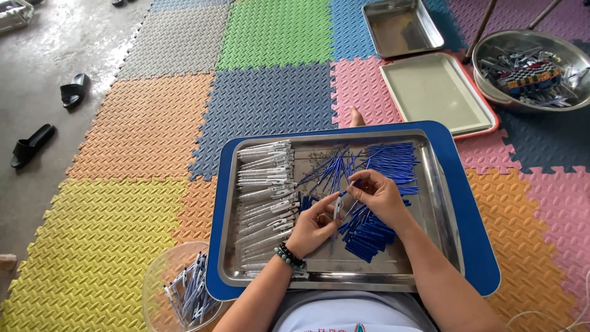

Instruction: Assembling pens by manually inserting blue ink refills into clear plastic pen barrels on a metal tray.

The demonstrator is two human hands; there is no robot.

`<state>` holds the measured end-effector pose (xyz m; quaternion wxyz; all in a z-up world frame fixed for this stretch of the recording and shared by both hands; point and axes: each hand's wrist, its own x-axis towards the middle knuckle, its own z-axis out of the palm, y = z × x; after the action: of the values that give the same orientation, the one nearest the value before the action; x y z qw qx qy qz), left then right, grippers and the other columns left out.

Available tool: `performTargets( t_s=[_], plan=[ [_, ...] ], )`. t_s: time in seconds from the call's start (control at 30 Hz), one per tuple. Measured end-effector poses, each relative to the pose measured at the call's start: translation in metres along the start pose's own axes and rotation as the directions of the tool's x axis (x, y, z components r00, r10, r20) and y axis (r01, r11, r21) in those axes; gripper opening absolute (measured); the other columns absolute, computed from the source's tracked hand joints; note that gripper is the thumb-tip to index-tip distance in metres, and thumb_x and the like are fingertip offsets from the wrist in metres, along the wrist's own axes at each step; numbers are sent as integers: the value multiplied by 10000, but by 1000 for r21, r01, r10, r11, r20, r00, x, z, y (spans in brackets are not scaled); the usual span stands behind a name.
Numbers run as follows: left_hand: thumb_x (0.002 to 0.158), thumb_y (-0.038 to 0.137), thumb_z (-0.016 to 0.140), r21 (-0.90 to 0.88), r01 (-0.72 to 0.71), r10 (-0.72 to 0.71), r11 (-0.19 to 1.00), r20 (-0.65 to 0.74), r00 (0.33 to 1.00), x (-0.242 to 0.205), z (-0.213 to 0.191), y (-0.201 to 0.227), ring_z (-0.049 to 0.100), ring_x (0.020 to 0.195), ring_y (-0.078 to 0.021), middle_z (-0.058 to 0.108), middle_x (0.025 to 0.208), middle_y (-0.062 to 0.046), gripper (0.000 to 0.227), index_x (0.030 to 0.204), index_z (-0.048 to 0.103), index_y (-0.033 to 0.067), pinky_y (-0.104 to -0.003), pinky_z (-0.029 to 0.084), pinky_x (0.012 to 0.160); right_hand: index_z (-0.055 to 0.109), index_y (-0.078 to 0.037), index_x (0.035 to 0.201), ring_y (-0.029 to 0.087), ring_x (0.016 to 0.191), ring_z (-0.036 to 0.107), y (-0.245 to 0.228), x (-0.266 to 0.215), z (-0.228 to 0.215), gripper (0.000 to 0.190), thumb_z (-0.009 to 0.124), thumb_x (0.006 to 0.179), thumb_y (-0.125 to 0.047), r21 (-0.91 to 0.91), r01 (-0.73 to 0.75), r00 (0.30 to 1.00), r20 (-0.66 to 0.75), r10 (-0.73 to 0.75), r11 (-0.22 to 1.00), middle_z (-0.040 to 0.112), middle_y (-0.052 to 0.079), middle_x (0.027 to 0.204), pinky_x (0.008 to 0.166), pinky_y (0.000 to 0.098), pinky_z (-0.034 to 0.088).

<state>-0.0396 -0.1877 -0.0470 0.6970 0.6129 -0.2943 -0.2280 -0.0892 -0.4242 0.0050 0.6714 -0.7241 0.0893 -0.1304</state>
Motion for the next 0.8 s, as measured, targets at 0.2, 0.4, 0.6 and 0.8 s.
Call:
performTargets(
  t_s=[0.2,0.4,0.6,0.8],
  plan=[
    [981,-32,783,8,-1,0,1000,39,999,-2,0,-2,810,827,-222,832,1151,-170,765,1700,578,129,-334,625,721,782,-66,1333,200,785,752,-22,-2,4,375,877,971,-42,43,-24,1000,12,24,999,833,180,935,761,312,660],
    [970,-43,785,38,-34,32,999,54,998,-1,2,6,823,826,-262,839,1136,-173,763,1690,594,123,-361,643,720,761,-43,1382,246,781,802,-8,0,2,412,846,980,-1,120,-94,995,30,91,988,832,212,949,771,366,698],
    [987,8,829,35,-29,29,999,16,999,1,3,12,820,813,-225,855,1155,-157,701,1649,623,110,-337,644,698,752,-61,1429,238,730,800,-11,0,6,443,831,994,-31,127,-115,992,57,109,985,821,194,925,728,371,711],
    [1019,70,847,60,13,-11,998,-33,999,2,2,11,810,775,-181,876,1143,-151,478,1483,733,69,-297,635,646,701,-72,1493,235,725,804,-19,-2,9,548,847,967,-23,164,-118,990,97,103,979,822,187,921,722,383,711]
  ],
)
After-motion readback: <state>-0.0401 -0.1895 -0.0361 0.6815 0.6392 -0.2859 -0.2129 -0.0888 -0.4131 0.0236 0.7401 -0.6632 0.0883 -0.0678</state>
